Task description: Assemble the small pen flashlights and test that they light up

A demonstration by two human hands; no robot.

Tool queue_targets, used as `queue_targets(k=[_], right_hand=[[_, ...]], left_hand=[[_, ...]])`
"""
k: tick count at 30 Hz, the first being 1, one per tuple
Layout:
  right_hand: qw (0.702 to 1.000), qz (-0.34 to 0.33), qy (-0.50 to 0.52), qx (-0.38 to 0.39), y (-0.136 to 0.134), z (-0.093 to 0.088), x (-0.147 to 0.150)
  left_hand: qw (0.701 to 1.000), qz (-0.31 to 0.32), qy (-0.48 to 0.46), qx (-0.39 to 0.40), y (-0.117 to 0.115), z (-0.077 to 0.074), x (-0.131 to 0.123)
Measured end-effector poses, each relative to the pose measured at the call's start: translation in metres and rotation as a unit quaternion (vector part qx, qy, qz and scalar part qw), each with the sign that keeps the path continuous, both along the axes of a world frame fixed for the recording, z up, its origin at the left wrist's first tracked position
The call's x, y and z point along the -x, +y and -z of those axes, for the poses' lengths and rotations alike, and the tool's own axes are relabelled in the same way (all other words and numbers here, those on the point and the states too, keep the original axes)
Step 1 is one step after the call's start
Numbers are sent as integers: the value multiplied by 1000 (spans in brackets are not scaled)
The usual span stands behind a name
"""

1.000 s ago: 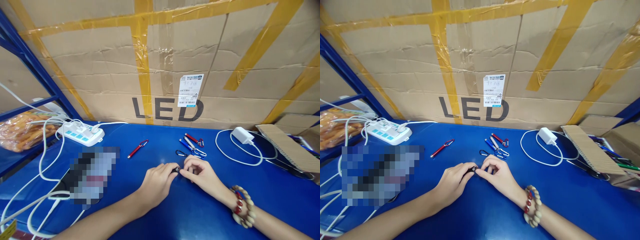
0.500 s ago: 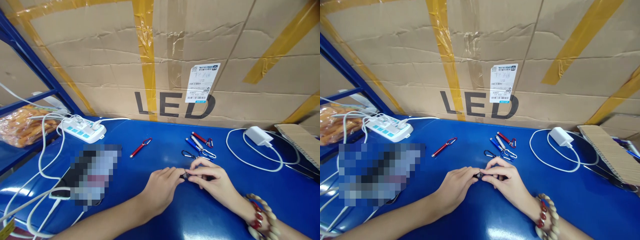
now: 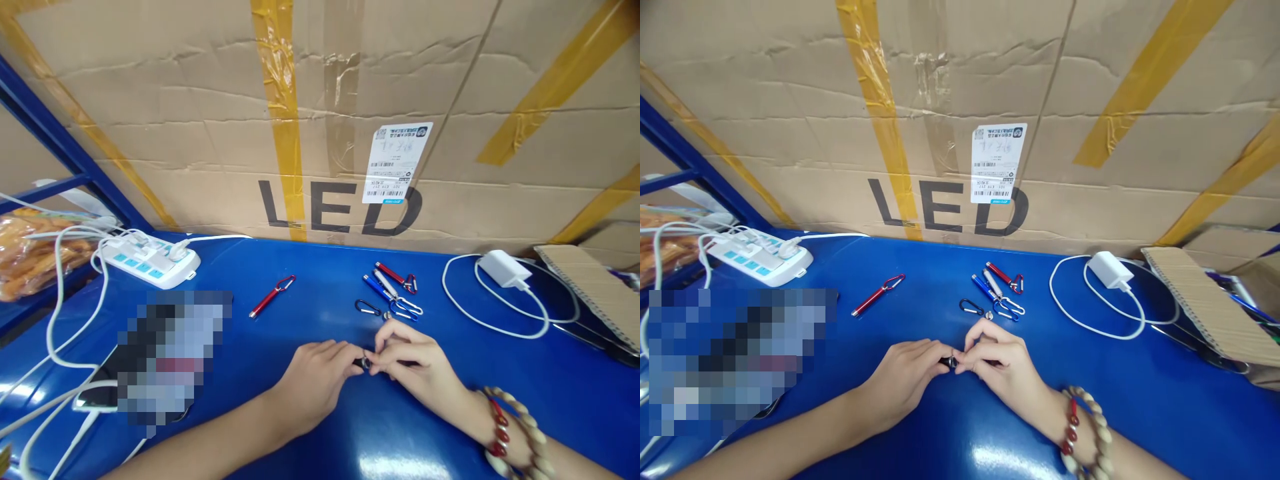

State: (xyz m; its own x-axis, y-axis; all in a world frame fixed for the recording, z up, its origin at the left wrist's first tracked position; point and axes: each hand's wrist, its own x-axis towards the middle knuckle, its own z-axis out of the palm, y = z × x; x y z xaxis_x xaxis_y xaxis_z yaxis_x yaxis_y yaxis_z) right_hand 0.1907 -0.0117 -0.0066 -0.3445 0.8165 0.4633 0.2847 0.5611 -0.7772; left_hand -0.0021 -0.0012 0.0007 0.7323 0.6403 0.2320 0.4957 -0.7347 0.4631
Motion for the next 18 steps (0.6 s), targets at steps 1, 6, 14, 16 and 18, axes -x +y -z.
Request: queue_targets(k=[1, 6, 14, 16, 18], right_hand=[[1000, 8, -9, -17, 0, -1, 0], [998, 23, -29, -42, 1, 0, 1], [997, 36, -44, -47, -2, 2, 1], [997, 38, -45, -54, -3, 0, 1], [996, 42, -46, -59, -3, -1, 2]], left_hand=[[1000, -2, -3, 3, 0, 0, 0], [1000, 0, -7, -6, 1, 2, 0], [1000, -5, 1, 18, -1, 0, -1], [1000, -15, 14, 20, -2, -1, -1], [999, -27, 23, 22, -3, -1, -1]])
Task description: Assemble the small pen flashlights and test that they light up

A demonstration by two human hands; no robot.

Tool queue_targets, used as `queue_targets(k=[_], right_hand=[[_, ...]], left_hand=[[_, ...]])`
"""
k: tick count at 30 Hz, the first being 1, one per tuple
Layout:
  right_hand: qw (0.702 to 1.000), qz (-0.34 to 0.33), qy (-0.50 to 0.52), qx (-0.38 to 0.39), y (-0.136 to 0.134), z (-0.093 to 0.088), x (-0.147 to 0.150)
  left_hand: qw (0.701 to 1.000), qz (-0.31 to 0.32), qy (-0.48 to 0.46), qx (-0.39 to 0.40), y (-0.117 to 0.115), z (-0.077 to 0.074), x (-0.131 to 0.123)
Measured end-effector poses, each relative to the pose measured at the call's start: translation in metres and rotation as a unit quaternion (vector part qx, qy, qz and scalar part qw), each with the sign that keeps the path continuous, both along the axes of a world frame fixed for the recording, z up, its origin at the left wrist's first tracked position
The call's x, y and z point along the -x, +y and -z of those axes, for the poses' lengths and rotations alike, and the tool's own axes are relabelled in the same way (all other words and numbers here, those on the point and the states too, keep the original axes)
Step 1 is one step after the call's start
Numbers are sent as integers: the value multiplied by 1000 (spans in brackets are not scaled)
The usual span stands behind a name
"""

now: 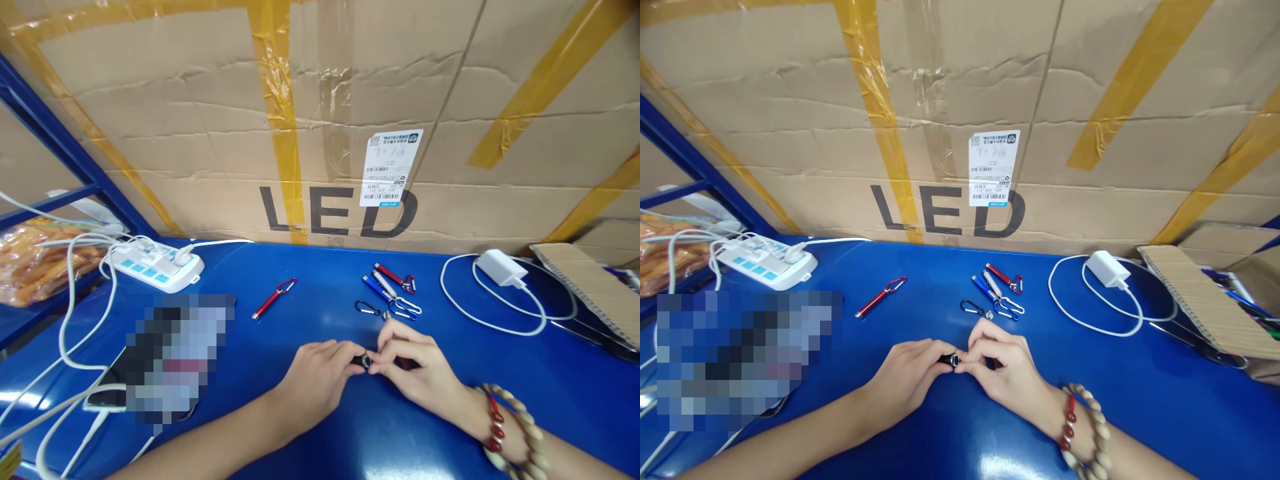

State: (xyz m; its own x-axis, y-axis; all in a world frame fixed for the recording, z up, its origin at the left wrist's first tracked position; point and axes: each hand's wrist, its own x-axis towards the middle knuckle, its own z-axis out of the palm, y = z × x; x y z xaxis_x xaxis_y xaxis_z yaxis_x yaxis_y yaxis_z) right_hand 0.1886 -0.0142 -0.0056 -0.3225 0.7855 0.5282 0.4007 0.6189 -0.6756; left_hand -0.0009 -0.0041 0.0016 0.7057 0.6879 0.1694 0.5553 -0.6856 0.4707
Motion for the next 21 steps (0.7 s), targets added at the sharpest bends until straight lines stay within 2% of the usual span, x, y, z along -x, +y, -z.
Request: queue_targets(k=[10, 21], right_hand=[[998, 25, -3, 49, 3, 1, 3], [992, 26, 19, 120, 3, -2, 6]], left_hand=[[999, -34, 20, 22, 1, -3, -2], [999, -30, -10, -25, -1, 0, 0]])
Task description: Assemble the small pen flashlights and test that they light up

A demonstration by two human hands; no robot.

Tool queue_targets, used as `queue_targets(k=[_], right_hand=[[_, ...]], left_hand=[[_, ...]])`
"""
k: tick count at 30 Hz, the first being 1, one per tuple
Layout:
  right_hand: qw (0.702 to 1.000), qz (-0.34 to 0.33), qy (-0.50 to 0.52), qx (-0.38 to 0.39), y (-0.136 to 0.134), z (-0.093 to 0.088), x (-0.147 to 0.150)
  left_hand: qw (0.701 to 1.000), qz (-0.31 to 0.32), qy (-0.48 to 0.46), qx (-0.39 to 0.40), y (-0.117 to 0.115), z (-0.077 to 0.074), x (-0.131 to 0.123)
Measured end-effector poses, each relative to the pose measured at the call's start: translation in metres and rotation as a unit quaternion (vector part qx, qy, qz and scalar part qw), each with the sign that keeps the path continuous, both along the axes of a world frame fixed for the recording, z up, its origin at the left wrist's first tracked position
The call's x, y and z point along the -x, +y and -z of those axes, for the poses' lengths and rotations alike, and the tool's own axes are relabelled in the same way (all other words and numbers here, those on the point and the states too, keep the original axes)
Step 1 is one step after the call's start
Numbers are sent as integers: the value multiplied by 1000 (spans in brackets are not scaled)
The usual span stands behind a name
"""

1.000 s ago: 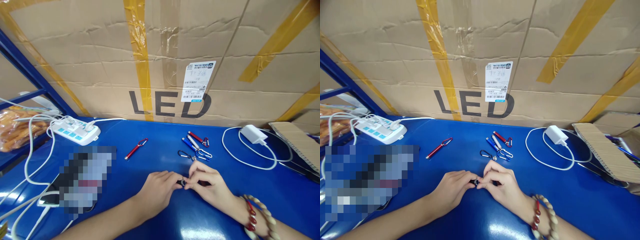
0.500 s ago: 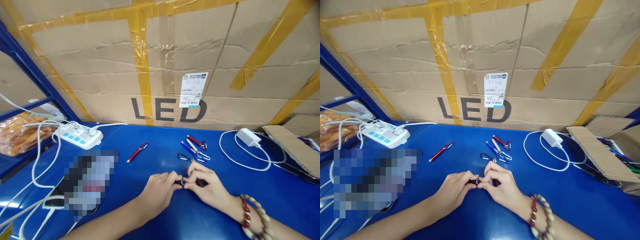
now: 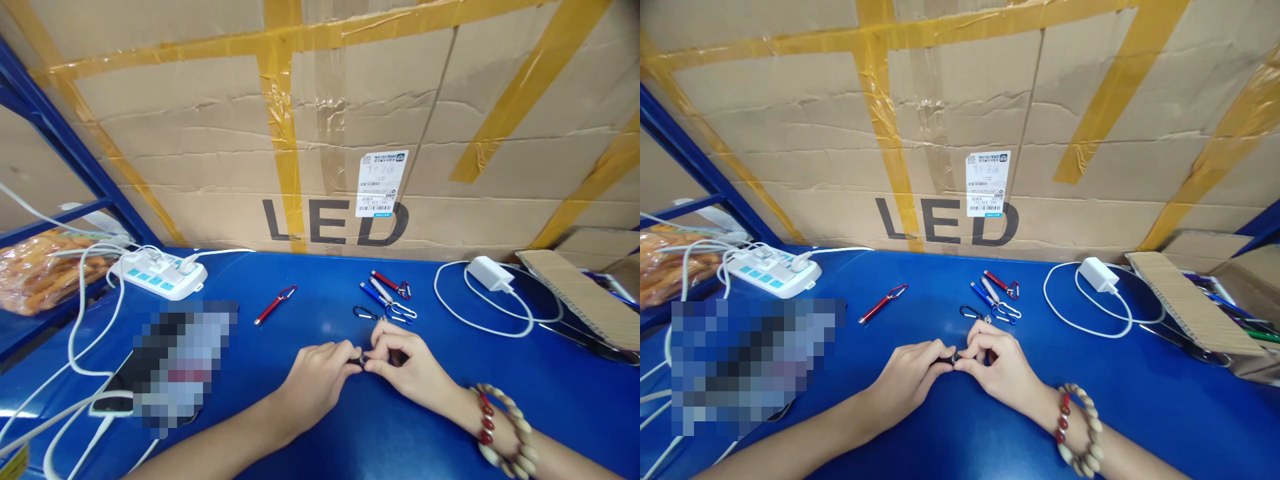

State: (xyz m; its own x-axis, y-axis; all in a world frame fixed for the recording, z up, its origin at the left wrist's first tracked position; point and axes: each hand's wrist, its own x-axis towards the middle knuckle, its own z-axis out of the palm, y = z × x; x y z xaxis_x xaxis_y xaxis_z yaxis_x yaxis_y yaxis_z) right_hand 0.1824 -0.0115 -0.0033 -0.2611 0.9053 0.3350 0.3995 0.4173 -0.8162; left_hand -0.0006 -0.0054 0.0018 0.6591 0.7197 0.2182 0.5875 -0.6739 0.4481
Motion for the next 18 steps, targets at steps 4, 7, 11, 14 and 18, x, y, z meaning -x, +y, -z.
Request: queue_targets(k=[4, 7, 11, 14, 18], right_hand=[[1000, 5, 5, 6, -2, -1, 1], [1000, 7, 7, 13, -3, -1, 2], [999, 5, 19, 27, -4, -1, 2], [999, 6, 23, 26, -5, -2, 3], [999, 10, 28, 14, -6, -3, 4]], left_hand=[[1000, 3, -18, -12, 0, 1, 0], [1000, -3, -14, -16, 0, 1, -1], [999, -16, 13, -34, -1, 0, -1], [998, -22, 15, -51, -1, 1, -2], [998, -22, 0, -60, 0, 3, -2]])
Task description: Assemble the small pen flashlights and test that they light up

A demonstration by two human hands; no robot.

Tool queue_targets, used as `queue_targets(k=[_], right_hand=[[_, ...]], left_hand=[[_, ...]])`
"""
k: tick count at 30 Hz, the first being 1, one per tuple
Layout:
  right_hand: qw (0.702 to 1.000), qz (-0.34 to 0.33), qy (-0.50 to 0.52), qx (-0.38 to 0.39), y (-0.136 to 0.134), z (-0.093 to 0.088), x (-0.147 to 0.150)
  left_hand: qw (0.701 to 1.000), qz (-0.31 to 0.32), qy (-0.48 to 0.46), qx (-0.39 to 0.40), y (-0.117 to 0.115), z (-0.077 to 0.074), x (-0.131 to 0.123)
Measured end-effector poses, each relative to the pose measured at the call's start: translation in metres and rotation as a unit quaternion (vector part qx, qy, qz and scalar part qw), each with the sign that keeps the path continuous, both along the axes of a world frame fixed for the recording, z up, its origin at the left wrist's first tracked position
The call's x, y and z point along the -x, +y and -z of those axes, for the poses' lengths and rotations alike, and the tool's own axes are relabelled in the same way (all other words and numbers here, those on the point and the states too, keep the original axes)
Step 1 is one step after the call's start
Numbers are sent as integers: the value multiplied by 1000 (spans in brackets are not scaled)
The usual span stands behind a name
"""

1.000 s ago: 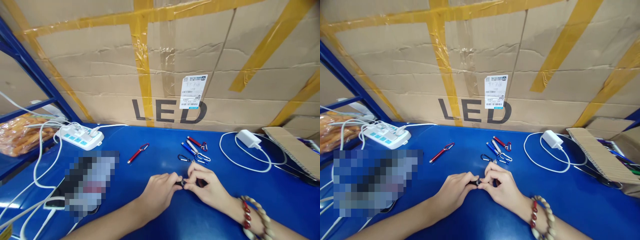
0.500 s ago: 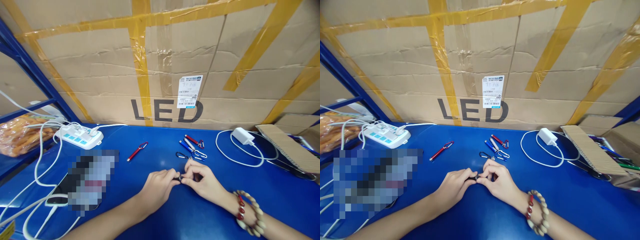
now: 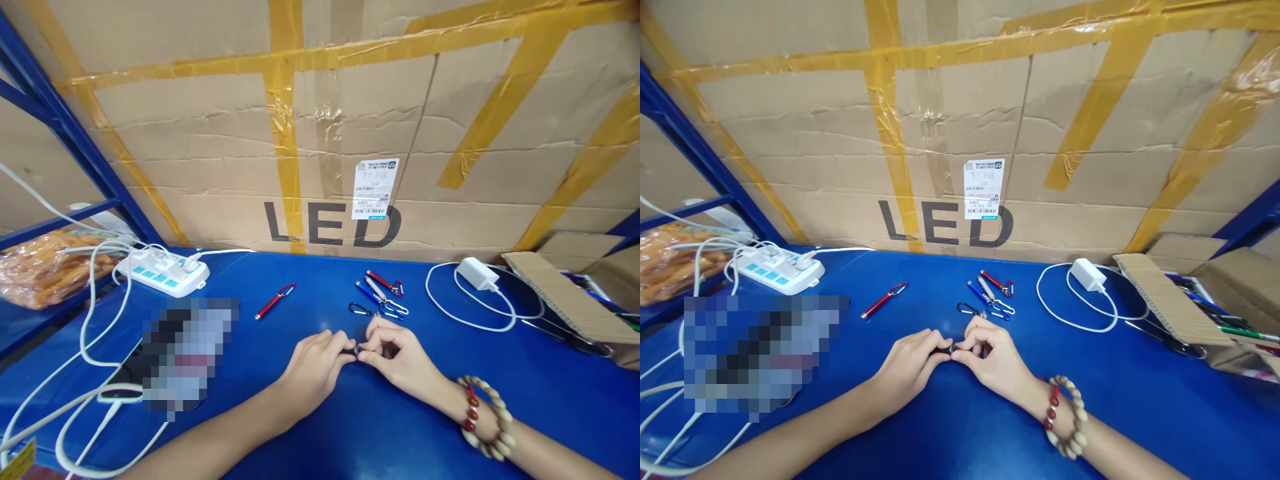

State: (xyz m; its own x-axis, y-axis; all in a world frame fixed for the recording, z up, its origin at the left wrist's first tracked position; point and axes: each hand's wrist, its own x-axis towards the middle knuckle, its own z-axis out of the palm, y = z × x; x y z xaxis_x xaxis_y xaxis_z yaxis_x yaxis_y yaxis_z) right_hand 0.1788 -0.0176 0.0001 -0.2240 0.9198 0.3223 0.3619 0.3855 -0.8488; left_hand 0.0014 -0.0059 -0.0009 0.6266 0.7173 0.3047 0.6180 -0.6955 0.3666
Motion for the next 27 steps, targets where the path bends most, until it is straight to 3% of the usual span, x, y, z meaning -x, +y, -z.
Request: queue_targets(k=[9, 17, 27], right_hand=[[1000, 4, -1, 2, 2, 1, 0], [1000, 3, 20, 3, 3, 5, -2], [997, -40, 58, 40, 1, 5, -2]], left_hand=[[999, -11, 4, 30, 1, -3, -1], [994, 0, -68, 80, 2, -4, 0], [993, 56, -61, 78, 3, 0, 3]])
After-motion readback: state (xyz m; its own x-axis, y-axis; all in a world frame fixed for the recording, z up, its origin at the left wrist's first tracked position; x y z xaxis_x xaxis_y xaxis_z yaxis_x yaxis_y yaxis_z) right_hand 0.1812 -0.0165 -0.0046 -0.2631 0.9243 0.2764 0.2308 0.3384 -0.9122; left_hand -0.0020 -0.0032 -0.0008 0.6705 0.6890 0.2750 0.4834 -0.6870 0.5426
